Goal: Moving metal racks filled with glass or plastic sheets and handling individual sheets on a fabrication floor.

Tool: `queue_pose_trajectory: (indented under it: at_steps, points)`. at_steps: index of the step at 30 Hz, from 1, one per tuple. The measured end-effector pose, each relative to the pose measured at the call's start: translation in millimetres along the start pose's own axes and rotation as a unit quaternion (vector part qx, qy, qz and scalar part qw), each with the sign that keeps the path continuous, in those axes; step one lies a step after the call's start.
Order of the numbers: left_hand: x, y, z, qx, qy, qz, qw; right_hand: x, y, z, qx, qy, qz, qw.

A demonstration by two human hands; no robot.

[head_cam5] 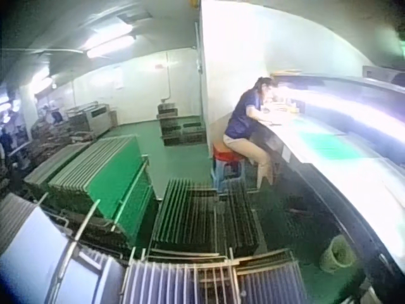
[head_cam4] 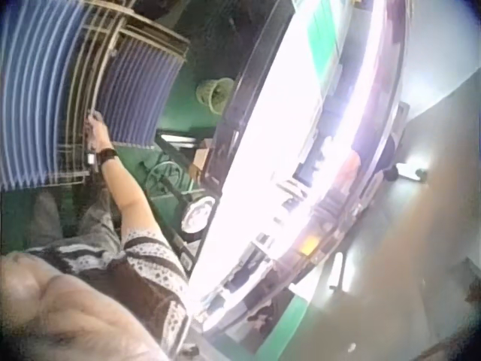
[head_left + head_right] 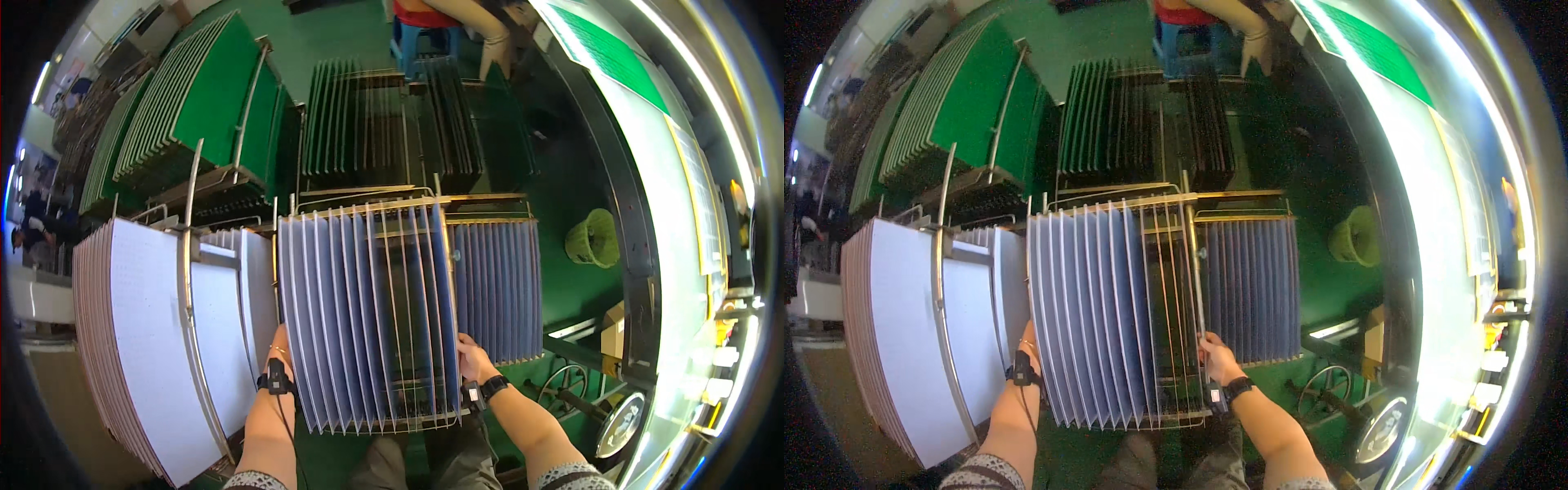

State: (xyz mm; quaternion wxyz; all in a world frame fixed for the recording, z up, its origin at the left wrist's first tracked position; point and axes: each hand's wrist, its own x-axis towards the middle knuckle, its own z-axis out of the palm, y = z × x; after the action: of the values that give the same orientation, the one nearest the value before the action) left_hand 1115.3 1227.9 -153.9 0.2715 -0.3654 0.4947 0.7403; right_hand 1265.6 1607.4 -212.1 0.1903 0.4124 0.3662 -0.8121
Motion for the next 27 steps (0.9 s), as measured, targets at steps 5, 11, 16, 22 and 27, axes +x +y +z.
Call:
queue_pose_trajectory:
  at_steps: [5, 11, 16, 22, 27]
  points:
    - [-62, -12, 27, 0.018, -0.027, 0.087, 0.996, -25, -11, -12, 0.134, -0.016, 0.026, 0.99]
    - [-93, -36, 79, 0.088, -0.028, 0.024, 0.995, -89, -43, -70, 0.145, -0.036, 0.01, 0.989]
    - [-79, -76, 164, -0.075, -0.021, -0.061, 0.995, -121, -101, -143, 0.135, 0.002, -0.02, 0.991]
    - [-13, -138, 234, -0.101, -0.086, -0.1, 0.986, -140, -172, -203, 0.104, -0.032, -0.048, 0.993]
    - [18, -167, 276, -0.088, -0.076, -0.135, 0.984, -129, -194, -253, 0.101, -0.073, -0.038, 0.991]
